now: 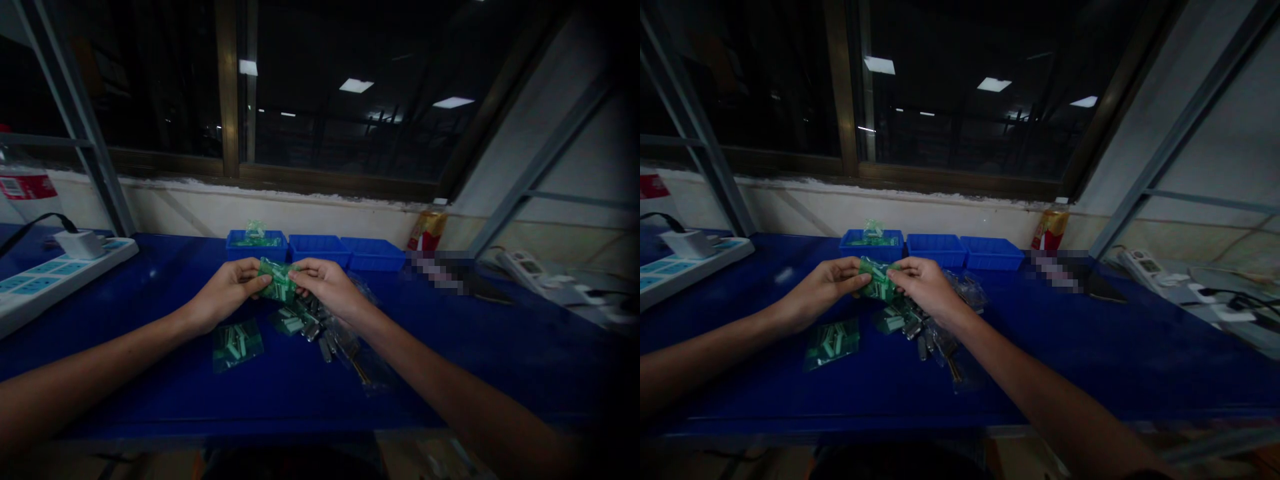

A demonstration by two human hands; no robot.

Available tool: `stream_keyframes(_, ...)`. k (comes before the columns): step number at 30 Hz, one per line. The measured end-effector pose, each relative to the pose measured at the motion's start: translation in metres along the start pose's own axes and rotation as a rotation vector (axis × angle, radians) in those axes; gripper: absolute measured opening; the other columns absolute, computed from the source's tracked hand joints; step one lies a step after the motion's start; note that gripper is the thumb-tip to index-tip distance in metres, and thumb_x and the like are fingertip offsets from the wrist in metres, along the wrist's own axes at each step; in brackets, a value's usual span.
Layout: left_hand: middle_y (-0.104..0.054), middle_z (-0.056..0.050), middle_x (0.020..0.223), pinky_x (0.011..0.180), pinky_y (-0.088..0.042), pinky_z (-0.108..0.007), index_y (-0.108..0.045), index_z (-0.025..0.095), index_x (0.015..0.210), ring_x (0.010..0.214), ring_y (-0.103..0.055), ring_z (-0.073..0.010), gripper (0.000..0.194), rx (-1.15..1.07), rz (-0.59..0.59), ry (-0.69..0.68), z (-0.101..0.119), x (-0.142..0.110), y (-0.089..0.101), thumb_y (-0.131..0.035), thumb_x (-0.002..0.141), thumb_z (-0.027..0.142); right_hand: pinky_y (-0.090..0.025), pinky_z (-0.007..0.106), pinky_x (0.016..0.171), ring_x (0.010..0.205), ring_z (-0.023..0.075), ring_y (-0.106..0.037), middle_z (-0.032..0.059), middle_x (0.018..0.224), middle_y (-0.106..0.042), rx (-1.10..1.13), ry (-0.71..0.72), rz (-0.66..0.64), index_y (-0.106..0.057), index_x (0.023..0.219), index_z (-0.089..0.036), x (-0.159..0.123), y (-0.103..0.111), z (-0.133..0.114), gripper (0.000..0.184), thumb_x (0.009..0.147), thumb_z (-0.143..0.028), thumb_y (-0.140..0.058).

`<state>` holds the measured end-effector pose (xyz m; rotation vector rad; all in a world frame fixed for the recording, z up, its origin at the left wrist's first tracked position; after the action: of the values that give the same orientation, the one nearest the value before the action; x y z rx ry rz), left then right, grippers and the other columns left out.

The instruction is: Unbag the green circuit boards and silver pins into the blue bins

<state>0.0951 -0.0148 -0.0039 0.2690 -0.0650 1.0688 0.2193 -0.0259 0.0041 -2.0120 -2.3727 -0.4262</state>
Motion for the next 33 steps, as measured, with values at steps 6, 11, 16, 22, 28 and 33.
stream_keyframes(6,-0.059,0.001,0.07,0.061,-0.037,-0.022,-0.055,0.014,0.079,0.063,-0.051,-0.0088,0.016,-0.072,0.021,0.025,-0.003,-0.001,0.001,-0.059,0.074,0.029,-0.036,0.021,0.051,0.054,0.0068,-0.046,-0.0019,0.061,-0.052,0.005,-0.02,-0.028,-0.055,0.067,-0.015,-0.003,-0.006,0.004,0.007,0.071,-0.02,-0.058)
stream_keyframes(11,-0.057,0.002,0.065,0.062,-0.038,-0.022,-0.053,0.014,0.074,0.061,-0.05,-0.0083,0.016,-0.083,0.016,0.002,0.0,-0.001,0.001,-0.06,0.073,0.029,-0.034,0.021,0.049,0.053,0.007,-0.045,-0.0023,0.06,-0.052,-0.05,0.029,0.032,-0.055,0.066,-0.015,-0.003,-0.002,0.0,0.008,0.072,-0.02,-0.056)
stream_keyframes(16,-0.059,0.002,0.066,0.059,-0.038,-0.023,-0.052,0.015,0.077,0.06,-0.052,-0.0093,0.015,-0.023,0.009,0.008,-0.004,0.001,0.001,-0.06,0.072,0.026,-0.035,0.021,0.049,0.053,0.0075,-0.045,-0.002,0.058,-0.051,-0.163,0.084,0.04,-0.052,0.062,-0.015,-0.003,-0.001,-0.004,0.011,0.072,-0.019,-0.055)
stream_keyframes(22,-0.064,-0.002,0.076,0.065,-0.041,-0.024,-0.052,0.014,0.08,0.07,-0.058,-0.0123,0.016,0.026,0.004,-0.005,-0.002,0.0,-0.001,-0.06,0.072,0.025,-0.036,0.022,0.049,0.052,0.0078,-0.046,-0.0015,0.059,-0.051,-0.284,0.145,0.014,-0.052,0.064,-0.014,-0.006,-0.006,-0.006,0.011,0.073,-0.021,-0.052)
stream_keyframes(28,-0.065,-0.003,0.078,0.069,-0.042,-0.026,-0.052,0.014,0.086,0.075,-0.06,-0.0147,0.014,0.118,-0.052,-0.014,-0.003,-0.002,-0.004,-0.055,0.074,0.022,-0.032,0.021,0.044,0.048,0.007,-0.042,-0.0034,0.052,-0.045,-0.419,0.164,-0.007,-0.048,0.058,-0.016,-0.005,-0.006,-0.004,0.016,0.072,-0.022,-0.05)
stream_keyframes(33,-0.065,-0.003,0.08,0.066,-0.041,-0.025,-0.054,0.014,0.09,0.073,-0.06,-0.0148,0.017,0.166,-0.072,-0.037,-0.002,-0.002,-0.003,-0.05,0.073,0.016,-0.032,0.021,0.044,0.048,0.0071,-0.043,-0.0032,0.052,-0.046,-0.448,0.152,-0.018,-0.049,0.058,-0.016,-0.004,-0.004,-0.003,0.014,0.071,-0.021,-0.05)
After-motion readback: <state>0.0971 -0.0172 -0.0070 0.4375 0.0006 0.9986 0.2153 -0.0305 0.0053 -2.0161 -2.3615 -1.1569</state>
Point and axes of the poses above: each hand's wrist, its own x-axis towards the middle knuckle, its own y-axis out of the back of the hand, z = x × y, the point moved 8 cm from there along x, towards the middle knuckle
